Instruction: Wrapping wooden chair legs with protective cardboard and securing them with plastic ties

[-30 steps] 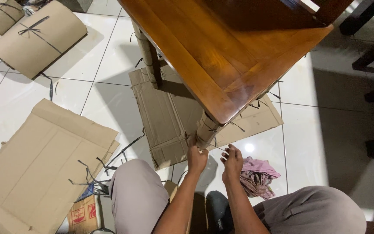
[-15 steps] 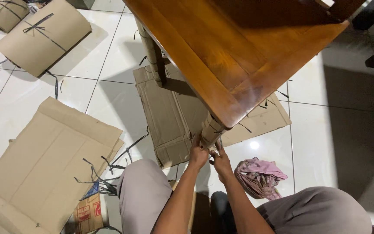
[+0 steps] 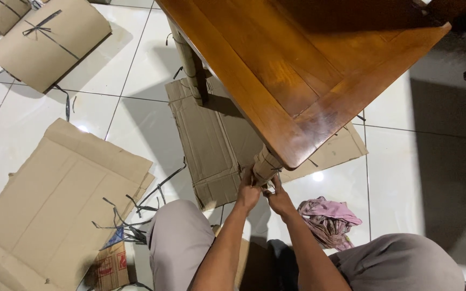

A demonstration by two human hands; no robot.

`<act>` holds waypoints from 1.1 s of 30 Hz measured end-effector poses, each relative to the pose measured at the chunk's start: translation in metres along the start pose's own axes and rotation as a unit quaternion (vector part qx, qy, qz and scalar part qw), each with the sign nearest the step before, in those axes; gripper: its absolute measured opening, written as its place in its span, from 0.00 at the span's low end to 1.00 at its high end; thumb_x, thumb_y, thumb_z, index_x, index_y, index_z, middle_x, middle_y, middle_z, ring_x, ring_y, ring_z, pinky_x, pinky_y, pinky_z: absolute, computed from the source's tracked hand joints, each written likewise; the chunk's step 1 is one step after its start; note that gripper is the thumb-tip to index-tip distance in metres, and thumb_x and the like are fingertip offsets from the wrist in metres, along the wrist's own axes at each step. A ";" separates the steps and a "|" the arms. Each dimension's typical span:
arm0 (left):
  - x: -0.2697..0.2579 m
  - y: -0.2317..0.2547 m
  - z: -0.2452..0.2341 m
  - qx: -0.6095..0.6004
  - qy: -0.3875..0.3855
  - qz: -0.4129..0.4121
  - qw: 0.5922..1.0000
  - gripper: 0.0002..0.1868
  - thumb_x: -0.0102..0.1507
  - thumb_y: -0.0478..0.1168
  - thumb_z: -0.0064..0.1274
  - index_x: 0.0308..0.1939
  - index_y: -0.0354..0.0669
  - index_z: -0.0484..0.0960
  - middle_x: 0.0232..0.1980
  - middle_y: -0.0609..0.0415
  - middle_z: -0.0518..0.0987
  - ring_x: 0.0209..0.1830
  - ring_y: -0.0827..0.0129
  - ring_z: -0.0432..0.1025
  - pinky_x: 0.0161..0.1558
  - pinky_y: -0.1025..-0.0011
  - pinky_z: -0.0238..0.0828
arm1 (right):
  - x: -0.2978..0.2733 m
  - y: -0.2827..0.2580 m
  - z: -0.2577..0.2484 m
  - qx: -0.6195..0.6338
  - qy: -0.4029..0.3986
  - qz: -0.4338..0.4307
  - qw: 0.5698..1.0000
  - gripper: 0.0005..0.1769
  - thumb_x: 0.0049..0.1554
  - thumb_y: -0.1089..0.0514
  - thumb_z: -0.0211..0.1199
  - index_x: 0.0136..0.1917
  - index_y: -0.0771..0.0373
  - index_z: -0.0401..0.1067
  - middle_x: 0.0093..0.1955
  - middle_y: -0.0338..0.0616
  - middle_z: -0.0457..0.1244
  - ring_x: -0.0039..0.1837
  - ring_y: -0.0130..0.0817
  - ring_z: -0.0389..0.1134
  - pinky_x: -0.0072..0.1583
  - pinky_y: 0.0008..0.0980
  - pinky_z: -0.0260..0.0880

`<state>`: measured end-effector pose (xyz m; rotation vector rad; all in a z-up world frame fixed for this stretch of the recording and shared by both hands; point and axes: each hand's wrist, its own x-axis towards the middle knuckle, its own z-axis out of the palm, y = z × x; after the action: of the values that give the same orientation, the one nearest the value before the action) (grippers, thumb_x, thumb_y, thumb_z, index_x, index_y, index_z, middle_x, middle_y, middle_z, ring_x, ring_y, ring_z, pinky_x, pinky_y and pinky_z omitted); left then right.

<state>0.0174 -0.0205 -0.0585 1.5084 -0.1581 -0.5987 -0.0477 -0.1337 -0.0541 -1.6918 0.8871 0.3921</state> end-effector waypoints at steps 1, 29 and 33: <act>-0.004 0.004 -0.001 -0.003 -0.002 0.009 1.000 0.45 0.53 0.18 0.41 0.75 0.42 0.62 0.70 0.37 0.68 0.73 0.44 0.60 0.71 0.46 0.60 | 0.005 0.002 -0.001 -0.030 -0.008 -0.002 1.000 0.43 0.64 0.49 0.54 0.86 0.44 0.38 0.79 0.54 0.54 0.65 0.53 0.70 0.64 0.50 0.73; -0.098 -0.044 -0.090 0.319 0.116 -0.159 0.927 0.21 0.68 0.42 0.45 0.66 0.51 0.76 0.65 0.52 0.78 0.63 0.54 0.73 0.63 0.61 0.69 | -0.032 0.108 0.089 -0.124 -0.065 -0.143 0.980 0.23 0.56 0.48 0.55 0.61 0.54 0.77 0.60 0.38 0.72 0.63 0.39 0.72 0.64 0.35 0.70; -0.108 -0.100 -0.140 0.346 0.186 -0.143 0.908 0.20 0.65 0.42 0.48 0.61 0.49 0.80 0.60 0.49 0.81 0.60 0.51 0.74 0.61 0.60 0.70 | -0.041 0.099 0.107 -0.160 -0.094 -0.092 0.978 0.21 0.58 0.49 0.55 0.62 0.48 0.78 0.59 0.37 0.72 0.59 0.37 0.73 0.61 0.34 0.71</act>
<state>-0.0376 0.1589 -0.1378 2.3379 0.1743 -0.4919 -0.1271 -0.0282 -0.1275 -1.9760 0.5438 0.5816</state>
